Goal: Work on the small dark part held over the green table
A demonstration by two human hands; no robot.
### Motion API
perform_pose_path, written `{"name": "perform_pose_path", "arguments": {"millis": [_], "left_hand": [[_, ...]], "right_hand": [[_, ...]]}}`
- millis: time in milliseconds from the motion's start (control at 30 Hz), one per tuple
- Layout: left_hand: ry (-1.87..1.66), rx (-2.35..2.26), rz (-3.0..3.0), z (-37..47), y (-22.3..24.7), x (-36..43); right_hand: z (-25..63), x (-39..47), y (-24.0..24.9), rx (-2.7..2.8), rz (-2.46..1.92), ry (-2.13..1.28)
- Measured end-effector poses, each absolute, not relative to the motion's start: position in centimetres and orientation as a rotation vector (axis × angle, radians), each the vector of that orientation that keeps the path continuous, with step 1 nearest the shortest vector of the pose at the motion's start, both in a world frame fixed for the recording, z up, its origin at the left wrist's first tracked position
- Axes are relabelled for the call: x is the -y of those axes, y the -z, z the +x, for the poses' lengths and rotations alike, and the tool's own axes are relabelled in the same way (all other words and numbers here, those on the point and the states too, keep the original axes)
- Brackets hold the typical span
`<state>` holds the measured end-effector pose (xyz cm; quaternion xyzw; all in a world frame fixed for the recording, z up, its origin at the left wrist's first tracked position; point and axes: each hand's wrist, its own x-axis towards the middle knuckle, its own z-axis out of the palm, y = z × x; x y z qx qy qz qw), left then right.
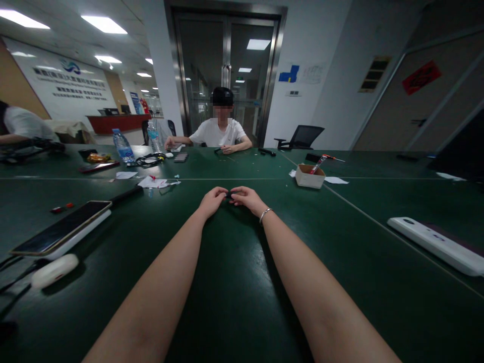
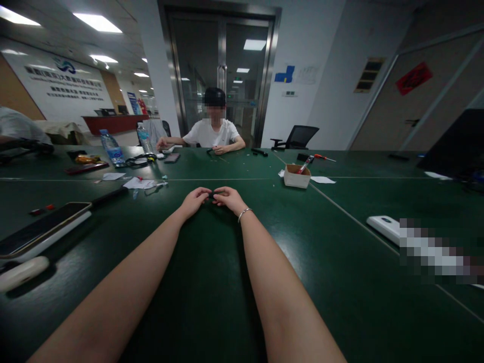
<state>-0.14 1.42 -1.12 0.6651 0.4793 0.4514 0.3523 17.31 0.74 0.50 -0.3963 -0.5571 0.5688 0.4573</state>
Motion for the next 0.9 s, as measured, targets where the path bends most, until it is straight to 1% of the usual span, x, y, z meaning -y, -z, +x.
{"name": "perform_pose_path", "arguments": {"millis": [533,733,900], "left_hand": [[-1.199,-1.242,1.692,-0.16,1.01,-1.33],[-1.137,-1.298,1.69,-0.25,1.03,-1.41],[-1.182,-1.287,1.739,-0.26,1.25,-1.6]], "right_hand": [[17.32,-0.73,-0.41,1.407,-0.979,-1.398],[17.32,-0.78,-0.32,1.411,-0.966,-1.388],[17.21,-0.66,-0.47,1.398,-0.984,-1.384]]}}
